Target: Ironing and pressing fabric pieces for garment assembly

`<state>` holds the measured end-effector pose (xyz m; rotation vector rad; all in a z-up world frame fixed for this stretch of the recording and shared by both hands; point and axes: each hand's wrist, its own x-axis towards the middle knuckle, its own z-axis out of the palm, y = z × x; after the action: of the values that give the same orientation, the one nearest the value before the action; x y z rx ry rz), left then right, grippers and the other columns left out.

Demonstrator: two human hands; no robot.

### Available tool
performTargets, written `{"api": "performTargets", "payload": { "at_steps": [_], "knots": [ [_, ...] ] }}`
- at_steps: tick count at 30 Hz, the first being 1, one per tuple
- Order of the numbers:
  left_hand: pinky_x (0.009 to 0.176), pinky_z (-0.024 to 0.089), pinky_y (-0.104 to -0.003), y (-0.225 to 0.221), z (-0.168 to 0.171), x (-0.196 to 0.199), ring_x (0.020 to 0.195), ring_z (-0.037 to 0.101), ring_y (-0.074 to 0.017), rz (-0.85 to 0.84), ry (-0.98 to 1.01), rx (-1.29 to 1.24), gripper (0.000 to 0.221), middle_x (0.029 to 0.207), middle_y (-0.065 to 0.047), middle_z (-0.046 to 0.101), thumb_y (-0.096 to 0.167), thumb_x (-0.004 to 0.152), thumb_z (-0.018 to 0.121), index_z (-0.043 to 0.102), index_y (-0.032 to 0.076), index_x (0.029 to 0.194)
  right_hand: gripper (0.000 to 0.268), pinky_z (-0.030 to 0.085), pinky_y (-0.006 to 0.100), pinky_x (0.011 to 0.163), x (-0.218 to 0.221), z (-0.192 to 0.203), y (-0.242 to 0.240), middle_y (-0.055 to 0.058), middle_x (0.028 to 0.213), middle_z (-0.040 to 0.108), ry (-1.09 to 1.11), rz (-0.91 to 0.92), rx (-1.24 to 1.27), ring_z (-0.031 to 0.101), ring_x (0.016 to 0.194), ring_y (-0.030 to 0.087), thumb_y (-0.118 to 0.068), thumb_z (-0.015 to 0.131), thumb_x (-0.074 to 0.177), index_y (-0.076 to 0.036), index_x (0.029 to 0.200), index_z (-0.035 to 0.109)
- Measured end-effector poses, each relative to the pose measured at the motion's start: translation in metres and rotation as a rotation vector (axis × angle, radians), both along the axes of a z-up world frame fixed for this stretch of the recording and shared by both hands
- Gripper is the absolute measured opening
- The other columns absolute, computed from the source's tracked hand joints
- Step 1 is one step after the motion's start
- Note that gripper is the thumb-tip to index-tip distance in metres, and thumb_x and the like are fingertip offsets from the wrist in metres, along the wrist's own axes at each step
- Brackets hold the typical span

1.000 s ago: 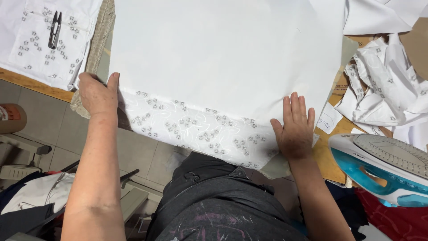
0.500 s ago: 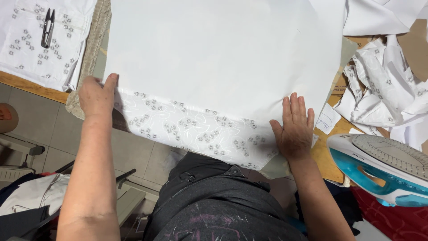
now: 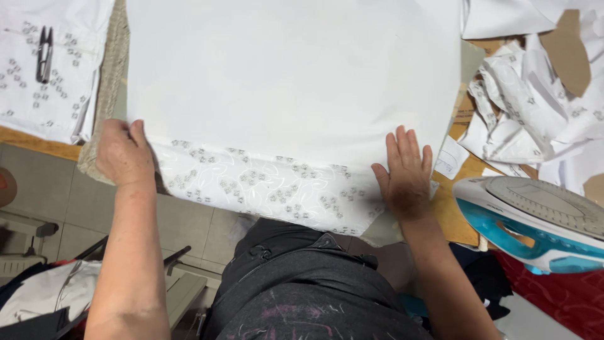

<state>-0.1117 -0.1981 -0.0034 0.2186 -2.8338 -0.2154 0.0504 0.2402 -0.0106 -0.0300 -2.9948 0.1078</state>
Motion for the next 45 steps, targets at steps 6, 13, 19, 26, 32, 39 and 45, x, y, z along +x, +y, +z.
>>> {"api": "performTargets", "payload": {
  "at_steps": [6, 13, 19, 26, 32, 39, 45],
  "knots": [
    [0.080, 0.040, -0.040, 0.091, 0.004, 0.037, 0.086, 0.052, -0.0291, -0.484, 0.153, -0.217, 0.018, 0.087, -0.011, 0.055, 0.021, 0.094, 0.043, 0.054, 0.007, 0.089, 0.052, 0.028, 0.045, 0.088, -0.008, 0.042, -0.068, 0.011, 0.131, 0.036, -0.350, 0.171, -0.297, 0.032, 0.113, 0.029, -0.023, 0.055, 0.075, -0.009, 0.122, 0.040],
    [0.107, 0.013, -0.051, 0.162, 0.019, 0.064, 0.134, 0.018, -0.0284, -0.971, -0.399, -0.036, 0.067, 0.148, -0.004, 0.022, 0.062, 0.087, 0.027, 0.022, 0.024, 0.142, 0.078, 0.003, 0.049, 0.109, -0.017, 0.035, -0.084, 0.009, 0.149, 0.010, -0.457, 0.274, -0.277, 0.009, 0.136, 0.024, -0.058, 0.041, 0.083, -0.013, 0.141, 0.016],
    [0.103, 0.018, -0.058, 0.107, 0.013, 0.010, 0.131, 0.025, -0.0351, -0.583, -0.183, -0.042, 0.068, 0.146, -0.012, 0.028, 0.053, 0.088, 0.045, 0.032, 0.016, 0.142, 0.072, 0.015, 0.052, 0.107, -0.011, 0.016, -0.017, 0.008, 0.150, 0.015, -0.213, -0.015, 0.037, 0.016, 0.137, 0.024, -0.052, 0.045, 0.086, -0.017, 0.143, 0.020],
    [0.104, 0.010, -0.061, 0.073, 0.017, -0.008, 0.135, 0.012, -0.0352, -0.364, -0.284, -0.011, 0.071, 0.148, -0.013, 0.018, 0.063, 0.091, 0.026, 0.023, 0.017, 0.145, 0.059, 0.004, 0.049, 0.109, 0.002, 0.023, 0.024, 0.007, 0.151, 0.010, -0.332, -0.173, -0.102, 0.008, 0.137, 0.023, -0.047, 0.022, 0.095, -0.015, 0.144, 0.017],
    [0.067, 0.044, -0.033, 0.174, -0.007, 0.049, 0.073, 0.056, -0.0183, -0.823, -0.020, -0.300, 0.004, 0.065, 0.003, 0.055, 0.023, 0.075, 0.064, 0.061, 0.021, 0.077, 0.034, 0.030, 0.040, 0.101, 0.033, -0.052, 0.014, 0.002, 0.111, 0.050, 0.140, 0.057, 0.077, 0.047, 0.109, 0.022, -0.031, 0.055, 0.085, -0.021, 0.117, 0.050],
    [0.084, 0.036, -0.035, 0.263, -0.025, 0.097, 0.097, 0.049, -0.0172, -1.120, -0.228, 0.309, 0.029, 0.095, 0.000, 0.054, 0.044, 0.088, 0.049, 0.057, 0.020, 0.102, 0.026, 0.040, 0.030, 0.084, 0.030, -0.023, 0.032, -0.007, 0.099, 0.055, 0.192, -0.069, -0.252, 0.054, 0.092, 0.012, -0.046, 0.067, 0.076, -0.028, 0.093, 0.063],
    [0.078, 0.036, -0.033, 0.290, -0.028, 0.091, 0.085, 0.051, -0.0173, -1.107, -0.117, 0.339, 0.021, 0.079, 0.001, 0.050, 0.038, 0.085, 0.054, 0.054, 0.018, 0.082, 0.014, 0.042, 0.032, 0.077, 0.024, -0.005, 0.030, -0.003, 0.094, 0.057, 0.204, -0.159, -0.520, 0.055, 0.087, 0.018, -0.030, 0.068, 0.081, -0.018, 0.076, 0.063]
  ]
}}
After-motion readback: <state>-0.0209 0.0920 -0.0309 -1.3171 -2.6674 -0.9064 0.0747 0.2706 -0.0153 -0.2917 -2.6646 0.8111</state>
